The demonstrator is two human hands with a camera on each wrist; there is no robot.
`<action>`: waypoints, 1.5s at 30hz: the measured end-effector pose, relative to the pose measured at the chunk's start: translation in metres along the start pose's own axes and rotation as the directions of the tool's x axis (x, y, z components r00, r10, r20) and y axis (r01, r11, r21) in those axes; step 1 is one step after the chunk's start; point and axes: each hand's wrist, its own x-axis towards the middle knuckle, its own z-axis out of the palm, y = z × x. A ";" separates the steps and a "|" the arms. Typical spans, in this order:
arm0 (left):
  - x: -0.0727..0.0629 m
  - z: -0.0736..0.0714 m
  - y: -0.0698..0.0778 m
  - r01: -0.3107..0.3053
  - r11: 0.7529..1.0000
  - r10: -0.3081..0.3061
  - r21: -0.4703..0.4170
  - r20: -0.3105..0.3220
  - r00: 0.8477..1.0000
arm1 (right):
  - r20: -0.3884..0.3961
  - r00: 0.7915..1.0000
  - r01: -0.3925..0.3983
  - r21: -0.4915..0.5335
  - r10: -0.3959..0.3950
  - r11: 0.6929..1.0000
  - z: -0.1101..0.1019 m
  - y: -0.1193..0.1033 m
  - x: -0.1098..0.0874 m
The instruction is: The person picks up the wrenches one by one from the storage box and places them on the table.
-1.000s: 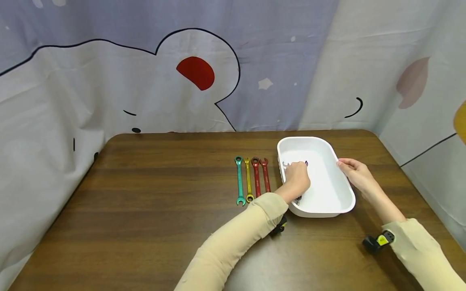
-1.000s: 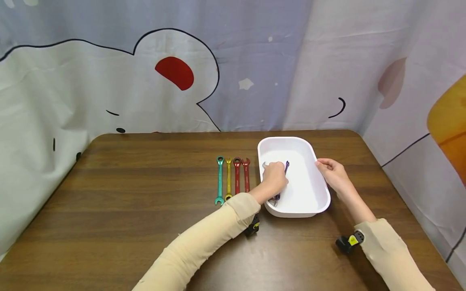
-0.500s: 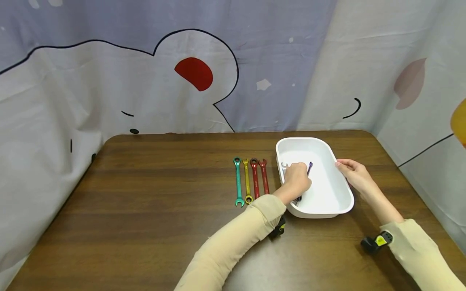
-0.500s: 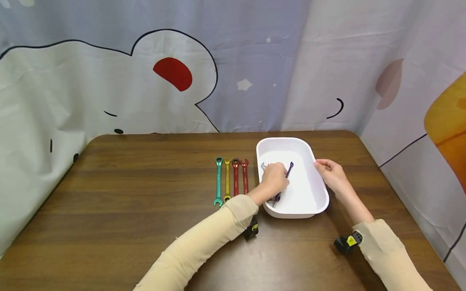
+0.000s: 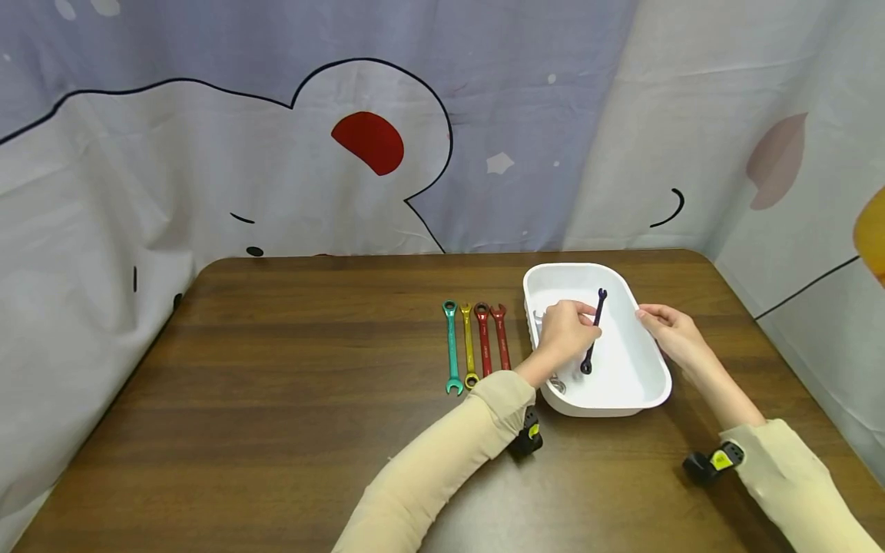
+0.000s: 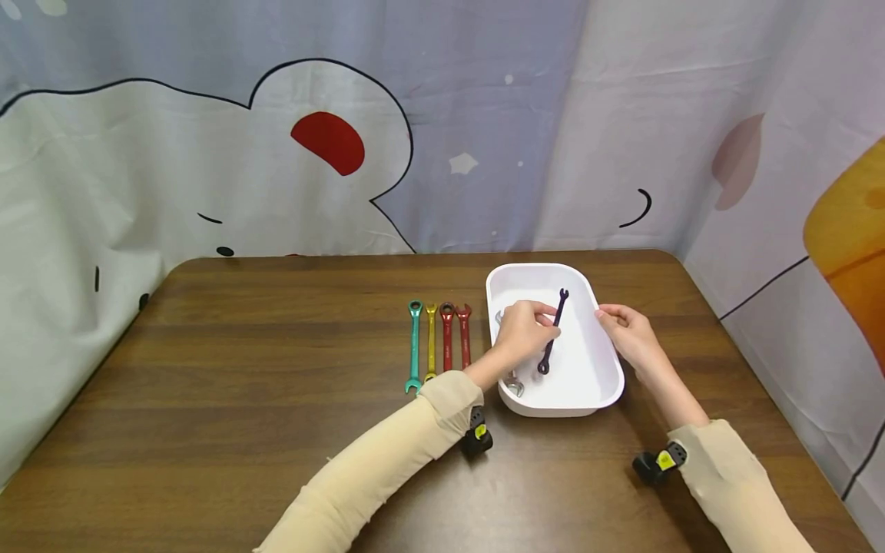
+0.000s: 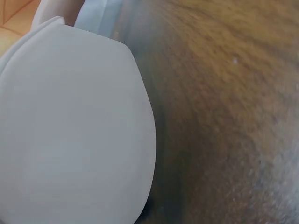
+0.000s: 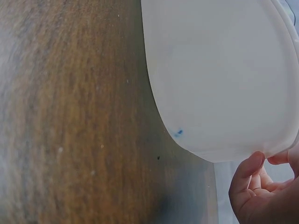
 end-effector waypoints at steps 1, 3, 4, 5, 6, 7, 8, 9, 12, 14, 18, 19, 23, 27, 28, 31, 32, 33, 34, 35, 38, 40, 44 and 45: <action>0.000 0.000 0.000 -0.004 1.000 0.004 -0.026 -0.003 1.000 | 0.000 1.000 0.000 -0.003 0.000 1.000 0.000 0.000 0.000; 0.001 -0.001 0.000 -0.006 0.997 0.006 -0.077 -0.003 1.000 | -0.002 1.000 0.001 -0.004 -0.001 1.000 0.000 0.000 0.000; 0.002 -0.001 0.000 -0.002 0.994 0.002 -0.112 0.000 1.000 | -0.003 1.000 0.000 -0.005 0.000 1.000 0.000 -0.001 0.000; 0.002 -0.001 0.000 0.008 0.988 -0.008 -0.152 0.005 1.000 | -0.003 1.000 0.000 -0.009 0.000 1.000 0.001 -0.001 0.000; 0.003 -0.001 0.000 0.021 0.982 -0.019 -0.190 0.011 1.000 | -0.004 1.000 -0.001 -0.011 0.001 1.000 0.001 -0.001 0.000; 0.003 -0.001 0.000 0.039 0.972 -0.036 -0.232 0.017 0.999 | -0.005 1.000 -0.002 -0.012 0.002 1.000 0.001 -0.001 0.001; 0.004 0.000 0.001 0.059 0.958 -0.055 -0.281 0.025 0.998 | -0.007 1.000 -0.001 -0.010 0.001 1.000 0.001 -0.001 0.001; 0.004 0.000 0.001 0.085 0.941 -0.078 -0.328 0.033 0.996 | -0.009 1.000 0.000 -0.008 -0.001 1.000 0.002 -0.001 0.001; 0.006 -0.001 0.003 0.150 0.879 -0.138 -0.453 0.059 0.989 | -0.012 1.000 0.007 -0.003 -0.007 1.000 0.002 -0.001 0.001; 0.006 -0.003 0.004 0.185 0.830 -0.172 -0.527 0.075 0.982 | -0.011 1.000 0.014 0.004 -0.014 1.000 0.003 -0.002 0.002; 0.004 -0.009 0.008 0.220 0.761 -0.212 -0.610 0.087 0.973 | -0.005 1.000 0.023 0.018 -0.023 1.000 0.002 -0.001 0.003; 0.003 -0.011 0.009 0.223 0.752 -0.216 -0.620 0.087 0.972 | -0.003 1.000 0.024 0.020 -0.024 1.000 0.002 -0.001 0.003; -0.002 -0.019 0.018 0.217 0.735 -0.202 -0.642 0.098 0.975 | 0.003 1.000 0.018 0.012 -0.018 1.000 0.000 -0.001 0.004; -0.009 -0.028 0.027 0.201 0.727 -0.166 -0.656 0.116 0.979 | -0.004 1.000 0.023 0.020 -0.023 1.000 -0.002 0.000 0.005; -0.010 -0.030 0.028 0.199 0.726 -0.161 -0.658 0.119 0.980 | -0.004 1.000 0.025 0.026 -0.025 0.999 -0.002 0.001 0.005; -0.016 -0.036 0.030 0.191 0.726 -0.144 -0.660 0.126 0.982 | -0.008 0.999 0.036 0.042 -0.035 0.998 -0.003 0.001 0.005; -0.017 -0.038 0.029 0.189 0.728 -0.139 -0.659 0.128 0.982 | -0.009 0.999 0.036 0.045 -0.035 0.998 -0.003 0.001 0.005; -0.019 -0.039 0.029 0.189 0.729 -0.138 -0.657 0.130 0.982 | -0.013 0.999 0.035 0.047 -0.034 0.998 -0.004 0.001 0.005; -0.021 -0.041 0.028 0.192 0.730 -0.136 -0.656 0.136 0.981 | -0.014 0.999 0.033 0.045 -0.033 0.998 -0.004 0.001 0.004; -0.022 -0.043 0.027 0.198 0.727 -0.138 -0.658 0.142 0.980 | -0.016 0.999 0.030 0.043 -0.029 0.999 -0.004 0.001 0.004; -0.026 -0.047 0.021 0.234 0.703 -0.160 -0.672 0.171 0.972 | -0.015 1.000 0.016 0.037 -0.015 0.999 -0.005 0.001 0.004; -0.029 -0.049 0.016 0.264 0.685 -0.179 -0.679 0.194 0.964 | -0.010 1.000 0.006 0.029 -0.006 1.000 -0.005 0.001 0.004; -0.035 -0.057 0.006 0.289 0.675 -0.194 -0.679 0.215 0.957 | -0.003 1.000 -0.002 0.027 0.002 1.000 -0.006 0.001 0.003; -0.036 -0.060 0.003 0.290 0.677 -0.193 -0.676 0.217 0.957 | -0.003 1.000 -0.003 0.027 0.003 1.000 -0.006 0.001 0.003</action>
